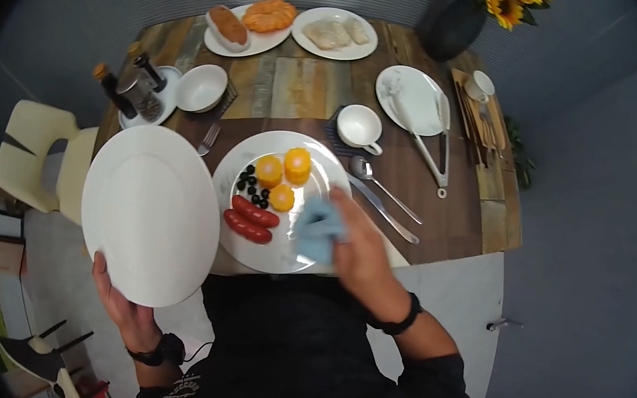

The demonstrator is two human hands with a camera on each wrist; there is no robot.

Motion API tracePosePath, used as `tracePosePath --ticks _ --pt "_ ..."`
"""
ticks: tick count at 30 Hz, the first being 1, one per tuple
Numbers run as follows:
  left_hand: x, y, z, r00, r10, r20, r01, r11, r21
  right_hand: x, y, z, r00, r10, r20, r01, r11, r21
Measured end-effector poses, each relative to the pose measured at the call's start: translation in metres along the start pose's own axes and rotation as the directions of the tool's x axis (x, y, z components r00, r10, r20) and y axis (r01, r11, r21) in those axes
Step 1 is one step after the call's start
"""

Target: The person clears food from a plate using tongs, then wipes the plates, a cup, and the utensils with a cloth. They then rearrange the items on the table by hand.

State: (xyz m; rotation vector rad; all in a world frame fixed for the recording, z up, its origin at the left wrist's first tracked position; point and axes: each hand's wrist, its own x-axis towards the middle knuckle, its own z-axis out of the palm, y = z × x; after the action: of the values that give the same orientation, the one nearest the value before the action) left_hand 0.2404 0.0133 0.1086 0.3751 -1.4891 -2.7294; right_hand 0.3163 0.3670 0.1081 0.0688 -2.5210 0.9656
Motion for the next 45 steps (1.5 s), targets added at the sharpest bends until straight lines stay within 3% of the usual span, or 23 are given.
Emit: tracePosePath --ticks 2,4,6,9,12,15,16,18,19,21,22,23,25,26,28,29,30,32,37,39,40,43,45 --pt "0.001 -0.002 0.004 0.998 -0.063 -0.013 0.062 0.995 -0.080 -0.016 0.028 -0.036 0.961 0.126 -0.247 -0.110 0.991 0.078" --pt "0.003 -0.007 0.009 0.992 -0.120 0.045 0.124 0.987 -0.105 -0.036 0.054 -0.076 0.867 0.275 -0.415 -0.323 0.945 -0.051" --pt "0.003 -0.011 0.011 0.984 -0.154 0.084 0.164 0.979 -0.120 -0.055 0.083 -0.106 0.788 0.288 -0.544 -0.366 0.930 -0.037" --pt "0.002 -0.019 0.026 0.969 -0.228 0.093 0.238 0.963 -0.124 -0.079 0.151 -0.138 0.759 0.330 -0.561 -0.458 0.883 -0.100" --pt "0.000 -0.021 0.036 0.956 -0.219 0.196 0.235 0.970 -0.062 -0.081 0.188 -0.134 0.850 0.299 -0.433 -0.463 0.816 -0.345" --pt "-0.003 -0.023 0.046 0.960 -0.211 0.186 0.227 0.972 -0.066 -0.079 0.188 -0.131 0.886 0.448 -0.116 -0.450 0.777 -0.441" --pt "-0.004 -0.023 0.050 0.960 -0.219 0.176 0.235 0.969 -0.075 -0.076 0.179 -0.132 0.890 0.441 -0.113 -0.443 0.782 -0.439" --pt "-0.006 -0.025 0.053 0.955 -0.243 0.170 0.257 0.964 -0.066 -0.061 0.140 -0.125 0.896 0.293 -0.334 -0.443 0.652 -0.616" --pt "-0.006 -0.025 0.054 0.946 -0.276 0.167 0.289 0.956 -0.054 -0.054 0.120 -0.121 0.895 0.261 -0.363 -0.415 0.785 -0.460" --pt "-0.006 -0.030 0.050 0.921 -0.317 0.228 0.331 0.943 -0.023 -0.043 0.070 -0.102 0.870 0.445 -0.213 -0.469 0.880 -0.073" --pt "-0.005 -0.032 0.049 0.890 -0.357 0.284 0.371 0.928 0.003 -0.042 0.064 -0.088 0.903 0.431 0.005 -0.416 0.869 0.270" --pt "-0.006 -0.033 0.051 0.885 -0.360 0.295 0.374 0.927 0.010 -0.038 0.043 -0.069 0.884 0.450 0.126 -0.444 0.724 0.528" --pt "-0.010 -0.037 0.059 0.860 -0.396 0.322 0.396 0.916 0.066 -0.029 0.023 -0.051 0.875 0.333 0.351 -0.483 0.578 0.657" --pt "-0.011 -0.040 0.061 0.859 -0.394 0.326 0.394 0.917 0.069 -0.028 0.018 -0.043 0.878 0.332 0.346 -0.479 0.579 0.660" --pt "-0.012 -0.049 0.061 0.828 -0.457 0.326 0.456 0.886 0.084 -0.029 0.013 -0.030 0.799 0.330 0.503 -0.602 0.413 0.684" --pt "-0.013 -0.052 0.062 0.820 -0.455 0.348 0.460 0.885 0.075 -0.027 0.015 -0.028 0.770 0.328 0.548 -0.636 0.467 0.614" --pt "-0.013 -0.055 0.061 0.821 -0.453 0.349 0.458 0.886 0.072 -0.026 0.014 -0.025 0.770 0.326 0.548 -0.635 0.470 0.613" --pt "-0.010 -0.060 0.057 0.797 -0.476 0.371 0.463 0.877 0.130 -0.024 0.012 -0.019 0.715 0.358 0.601 -0.695 0.266 0.668" --pt "-0.006 -0.071 0.052 0.824 -0.405 0.396 0.432 0.901 0.022 -0.013 0.008 -0.020 0.721 0.362 0.591 -0.677 0.184 0.713" --pt "0.001 -0.074 0.049 0.844 -0.226 0.486 0.215 0.973 0.079 -0.005 0.016 -0.022 0.748 0.356 0.560 -0.638 0.153 0.755" --pt "0.007 -0.074 0.047 0.851 -0.216 0.479 0.212 0.975 0.063 0.003 0.020 -0.029 0.746 0.349 0.568 -0.645 0.165 0.746" --pt "0.031 -0.079 0.031 0.869 0.110 0.482 -0.323 0.865 0.384 0.048 0.022 -0.046 0.824 0.401 0.401 -0.525 0.273 0.806" --pt "0.042 -0.091 -0.001 0.900 0.118 0.420 -0.334 0.805 0.491 0.085 0.027 -0.055 0.836 0.427 0.345 -0.490 0.296 0.820"
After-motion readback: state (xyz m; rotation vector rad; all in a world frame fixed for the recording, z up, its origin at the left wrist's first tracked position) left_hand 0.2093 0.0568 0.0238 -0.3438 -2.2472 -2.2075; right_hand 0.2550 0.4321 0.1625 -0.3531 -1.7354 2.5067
